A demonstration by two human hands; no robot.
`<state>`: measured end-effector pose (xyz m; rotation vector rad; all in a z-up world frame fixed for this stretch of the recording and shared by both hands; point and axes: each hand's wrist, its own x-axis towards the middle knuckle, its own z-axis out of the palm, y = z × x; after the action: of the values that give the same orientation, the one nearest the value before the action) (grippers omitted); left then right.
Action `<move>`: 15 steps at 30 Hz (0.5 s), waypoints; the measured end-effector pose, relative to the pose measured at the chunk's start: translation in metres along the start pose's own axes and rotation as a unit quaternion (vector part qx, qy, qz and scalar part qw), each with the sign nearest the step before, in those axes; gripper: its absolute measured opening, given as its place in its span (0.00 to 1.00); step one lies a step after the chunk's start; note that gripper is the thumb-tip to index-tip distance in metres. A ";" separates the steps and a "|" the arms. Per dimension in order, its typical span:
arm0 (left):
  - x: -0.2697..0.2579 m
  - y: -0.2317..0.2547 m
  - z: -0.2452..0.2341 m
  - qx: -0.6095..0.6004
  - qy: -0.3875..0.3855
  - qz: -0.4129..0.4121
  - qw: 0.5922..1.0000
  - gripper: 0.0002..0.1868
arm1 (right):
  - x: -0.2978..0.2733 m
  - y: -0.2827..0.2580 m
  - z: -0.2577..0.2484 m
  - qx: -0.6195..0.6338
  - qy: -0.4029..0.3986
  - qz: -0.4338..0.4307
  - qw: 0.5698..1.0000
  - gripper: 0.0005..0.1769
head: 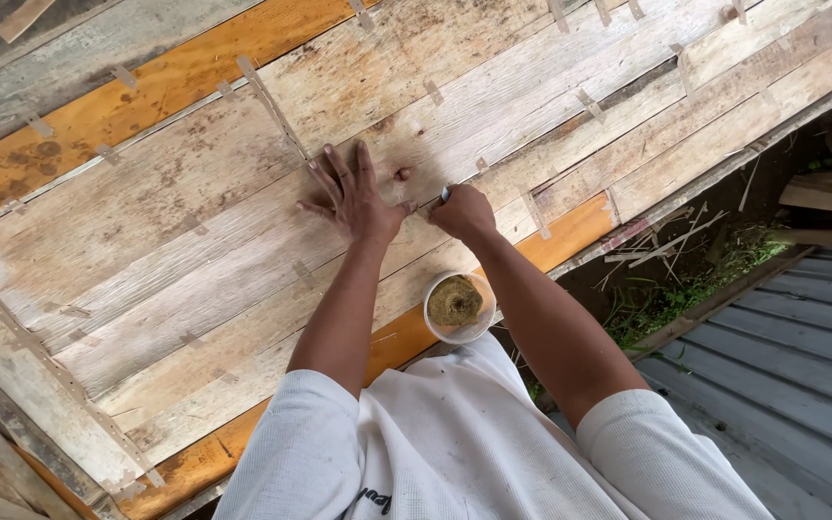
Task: Applying wood filler to gaps between wooden planks on a large surface using a small hand tool.
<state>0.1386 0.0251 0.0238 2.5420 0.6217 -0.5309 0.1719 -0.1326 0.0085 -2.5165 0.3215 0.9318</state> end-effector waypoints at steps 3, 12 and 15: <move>0.004 -0.001 0.002 -0.010 -0.003 -0.004 1.000 0.69 | -0.026 -0.023 -0.026 0.011 -0.004 -0.027 1.000 0.23; 0.011 -0.011 0.012 -0.069 -0.013 0.005 0.998 0.68 | -0.033 -0.033 -0.028 -0.074 -0.014 -0.046 0.996 0.20; 0.013 -0.014 0.015 -0.077 -0.019 0.008 0.997 0.66 | -0.022 -0.031 -0.011 -0.109 -0.018 -0.037 0.993 0.19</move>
<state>0.1389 0.0323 0.0008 2.3851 0.6029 -0.5043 0.1728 -0.1091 0.0406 -2.6846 0.1183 1.0295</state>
